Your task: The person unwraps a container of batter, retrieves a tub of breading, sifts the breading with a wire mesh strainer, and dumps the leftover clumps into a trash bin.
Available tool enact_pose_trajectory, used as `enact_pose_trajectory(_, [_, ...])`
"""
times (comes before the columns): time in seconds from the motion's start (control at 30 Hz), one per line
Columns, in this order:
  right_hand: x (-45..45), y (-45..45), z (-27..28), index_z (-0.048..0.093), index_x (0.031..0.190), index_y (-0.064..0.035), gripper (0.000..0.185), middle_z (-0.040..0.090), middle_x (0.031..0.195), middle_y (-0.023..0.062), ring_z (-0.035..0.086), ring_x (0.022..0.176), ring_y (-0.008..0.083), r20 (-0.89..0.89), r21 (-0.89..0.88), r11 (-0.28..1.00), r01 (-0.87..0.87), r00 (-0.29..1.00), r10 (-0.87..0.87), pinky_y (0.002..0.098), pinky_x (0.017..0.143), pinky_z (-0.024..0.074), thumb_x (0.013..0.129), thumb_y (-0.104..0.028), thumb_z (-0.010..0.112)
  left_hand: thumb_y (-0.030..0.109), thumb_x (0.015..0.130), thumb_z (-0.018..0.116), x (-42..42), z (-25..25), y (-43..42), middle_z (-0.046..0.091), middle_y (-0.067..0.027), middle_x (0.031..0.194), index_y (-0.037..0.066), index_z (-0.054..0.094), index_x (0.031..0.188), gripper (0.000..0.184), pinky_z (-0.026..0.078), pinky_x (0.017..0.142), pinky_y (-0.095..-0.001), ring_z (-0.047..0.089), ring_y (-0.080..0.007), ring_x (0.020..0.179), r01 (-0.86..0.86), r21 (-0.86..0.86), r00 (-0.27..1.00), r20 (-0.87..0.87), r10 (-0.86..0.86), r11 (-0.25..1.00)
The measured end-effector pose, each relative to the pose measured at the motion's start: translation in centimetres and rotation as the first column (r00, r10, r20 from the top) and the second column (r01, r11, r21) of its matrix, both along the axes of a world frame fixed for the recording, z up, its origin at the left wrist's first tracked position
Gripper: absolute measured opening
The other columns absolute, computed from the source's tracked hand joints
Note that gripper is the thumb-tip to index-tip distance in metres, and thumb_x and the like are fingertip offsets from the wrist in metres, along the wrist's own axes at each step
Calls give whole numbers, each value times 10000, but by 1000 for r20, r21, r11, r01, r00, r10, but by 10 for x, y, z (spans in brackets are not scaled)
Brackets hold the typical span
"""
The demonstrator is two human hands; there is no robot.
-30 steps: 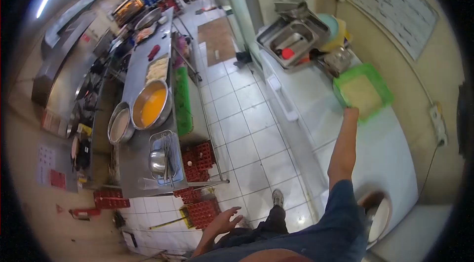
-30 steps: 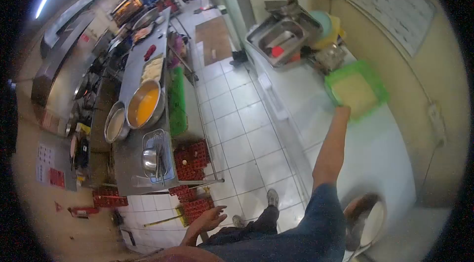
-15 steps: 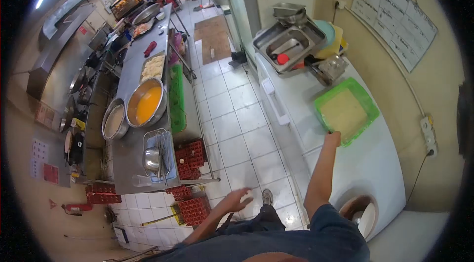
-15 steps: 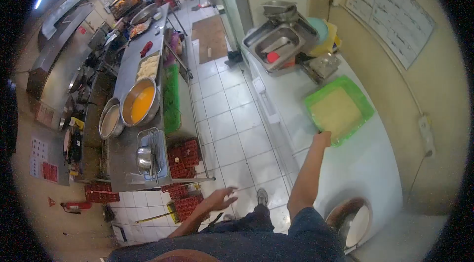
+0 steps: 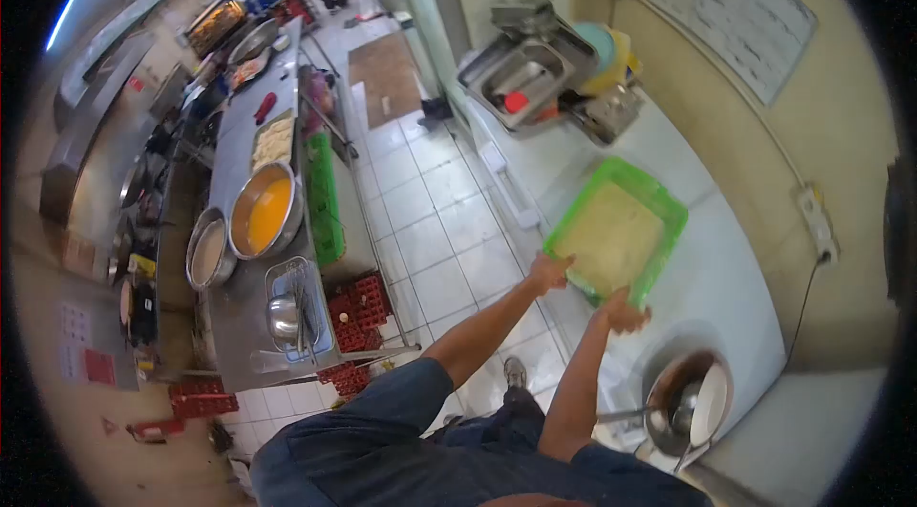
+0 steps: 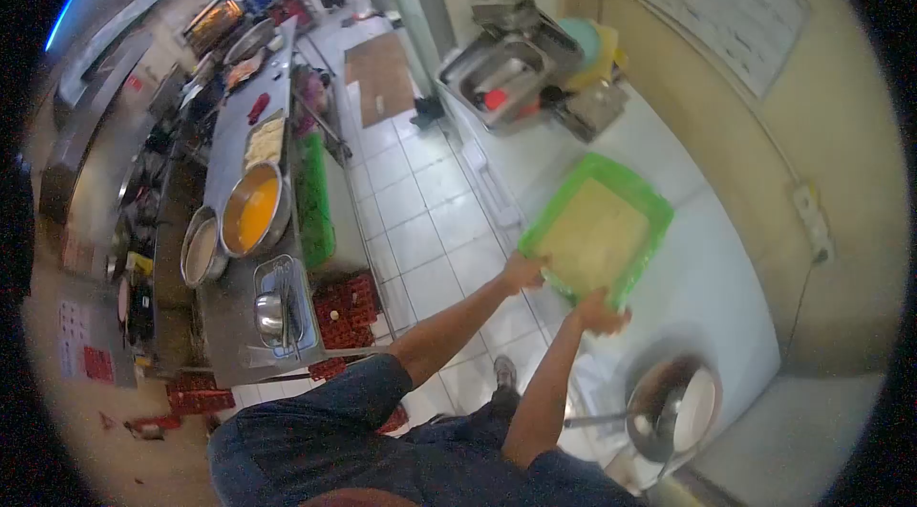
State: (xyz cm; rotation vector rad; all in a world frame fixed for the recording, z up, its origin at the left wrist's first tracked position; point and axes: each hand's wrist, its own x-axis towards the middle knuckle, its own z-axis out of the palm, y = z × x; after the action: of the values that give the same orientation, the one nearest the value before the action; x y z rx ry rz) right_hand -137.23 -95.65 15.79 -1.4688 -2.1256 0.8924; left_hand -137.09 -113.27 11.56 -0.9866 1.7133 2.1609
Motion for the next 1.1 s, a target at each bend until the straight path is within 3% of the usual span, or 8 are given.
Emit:
enact_pose_trajectory(0.03, [-9,14,-11,557,1180,-22,610,573,1119,187,562,1039,337,-256,-83,991,-105,963,81,499,829,504,747,-377,802,436,775,810,4,-27,16,579,-242,1179,-60,374,1358,881,622,672,-442,672,-334,909,-69,-21,998,-11,68,997])
enact_pose_trajectory(0.13, [-78,77,-73,617,1184,-14,750,640,1131,205,578,1102,395,-198,6,944,-329,925,324,555,837,497,742,-607,742,242,923,672,12,-36,30,637,-139,1112,17,503,1253,434,628,655,-430,688,-275,897,23,108,967,-256,6,994])
enact_pose_trajectory(0.17, [-101,84,-57,618,1181,-26,771,634,1144,206,564,1144,418,-22,0,930,-368,929,368,567,889,495,720,-634,736,276,918,682,14,22,41,653,-150,1087,34,504,1256,453,621,713,-465,686,-300,921,-175,314,976,-72,207,933])
enact_pose_trajectory(0.33, [-221,101,-19,445,1432,-62,961,525,1355,251,467,1294,438,43,322,627,-710,672,739,560,1038,421,737,-679,688,194,878,705,11,68,47,609,-139,1150,39,498,1258,460,608,776,-477,651,-333,1016,-108,505,982,186,14,856])
enact_pose_trajectory(0.47, [-294,109,-13,545,1354,-44,943,595,1280,236,551,1222,397,290,149,234,-961,268,919,503,1027,450,759,-774,595,67,807,712,15,50,84,611,-172,1151,5,529,1230,465,612,762,-456,652,-322,1030,-159,271,982,-52,179,949])
enact_pose_trajectory(0.7, [-243,103,11,582,1287,54,905,600,1279,275,582,1194,394,384,69,-44,-997,-14,923,426,1031,453,813,-717,594,-17,784,634,72,26,52,643,-156,1045,-39,567,1190,412,624,689,-423,686,-277,856,-234,33,972,-15,235,972])
enact_pose_trajectory(0.87, [-153,70,38,668,1119,26,685,682,1003,252,663,920,362,301,42,-192,-981,-171,938,415,813,508,858,-606,635,4,795,641,177,44,8,650,-148,1062,-33,570,1207,420,603,700,-408,681,-260,864,-213,56,977,18,212,975])
enact_pose_trajectory(1.1, [7,-26,87,601,1150,-28,400,675,844,87,618,765,179,-14,-106,-466,-878,-467,884,345,710,501,968,-384,627,173,830,686,377,103,-13,678,-161,1101,-17,566,1262,486,539,828,-382,664,-256,983,-408,-372,912,-119,393,834])
